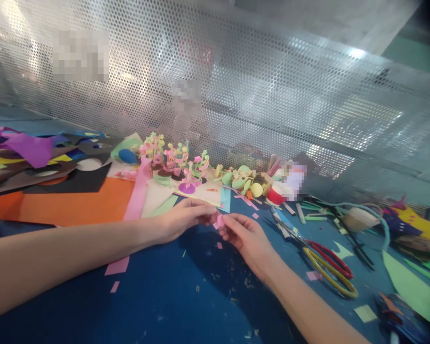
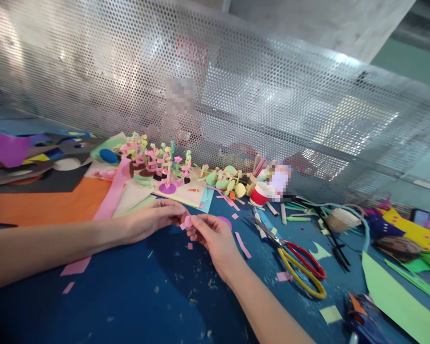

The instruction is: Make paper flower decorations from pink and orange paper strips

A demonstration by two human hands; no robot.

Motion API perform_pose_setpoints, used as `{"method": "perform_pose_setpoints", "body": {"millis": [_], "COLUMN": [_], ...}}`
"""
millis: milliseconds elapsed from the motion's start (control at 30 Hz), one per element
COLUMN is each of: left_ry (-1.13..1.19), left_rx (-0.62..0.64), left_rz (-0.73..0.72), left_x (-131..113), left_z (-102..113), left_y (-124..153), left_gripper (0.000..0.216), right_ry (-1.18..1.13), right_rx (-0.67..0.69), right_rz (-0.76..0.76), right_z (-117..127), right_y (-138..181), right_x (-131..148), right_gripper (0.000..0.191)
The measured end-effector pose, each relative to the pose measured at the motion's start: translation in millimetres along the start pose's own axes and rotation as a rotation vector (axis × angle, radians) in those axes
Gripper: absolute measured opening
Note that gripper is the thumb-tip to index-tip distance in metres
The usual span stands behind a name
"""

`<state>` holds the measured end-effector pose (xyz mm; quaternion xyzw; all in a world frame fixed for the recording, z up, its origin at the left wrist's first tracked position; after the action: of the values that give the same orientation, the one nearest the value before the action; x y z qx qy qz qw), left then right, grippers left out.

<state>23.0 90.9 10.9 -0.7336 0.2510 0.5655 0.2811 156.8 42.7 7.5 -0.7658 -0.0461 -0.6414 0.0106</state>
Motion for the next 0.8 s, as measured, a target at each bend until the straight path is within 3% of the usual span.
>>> {"method": "perform_pose_setpoints", "body": {"millis": [400,500,633,800], "left_ry": [-0.086,-0.029,0.023,0.021], "left_rx": [0.026,-0.029,-0.060,-0.039], "left_rz": [-0.046,-0.045,-0.052,-0.030], "left_x": [-2.8,-0.6,2.2,2.5], "left_z": [-2.9,-0.2,2.1,1.6], "left_y": [-0.6,-2.3,-3.5,-2.2], "left_gripper": [0.014,0.013,0.012,0.013], "right_ry": [0.021,0.162,0.433,0.616], "right_rx": [-0.004,-0.010,-0.019,-0.035], "right_rz": [0.068,0.192,0.416,0.478], "right_z": [3.1,1.1,-5.3,-6.6], "right_y": [-3.0,-0.9,5.6,9.2], "right_x": [-1.1,4.8,12.9,14.2], "right_gripper": [0.020,0.012,0.018,0.008]}}
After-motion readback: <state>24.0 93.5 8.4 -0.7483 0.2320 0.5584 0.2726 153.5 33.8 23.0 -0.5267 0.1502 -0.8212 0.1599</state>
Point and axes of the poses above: each hand's wrist, its own y-axis away from the middle knuckle, its own z-axis out of the back of the hand, x = y × z, the point moved 4 cm from there along -y, towards the middle knuckle, and after that the axes turned 1 degree about x, right-handed, at the moved point
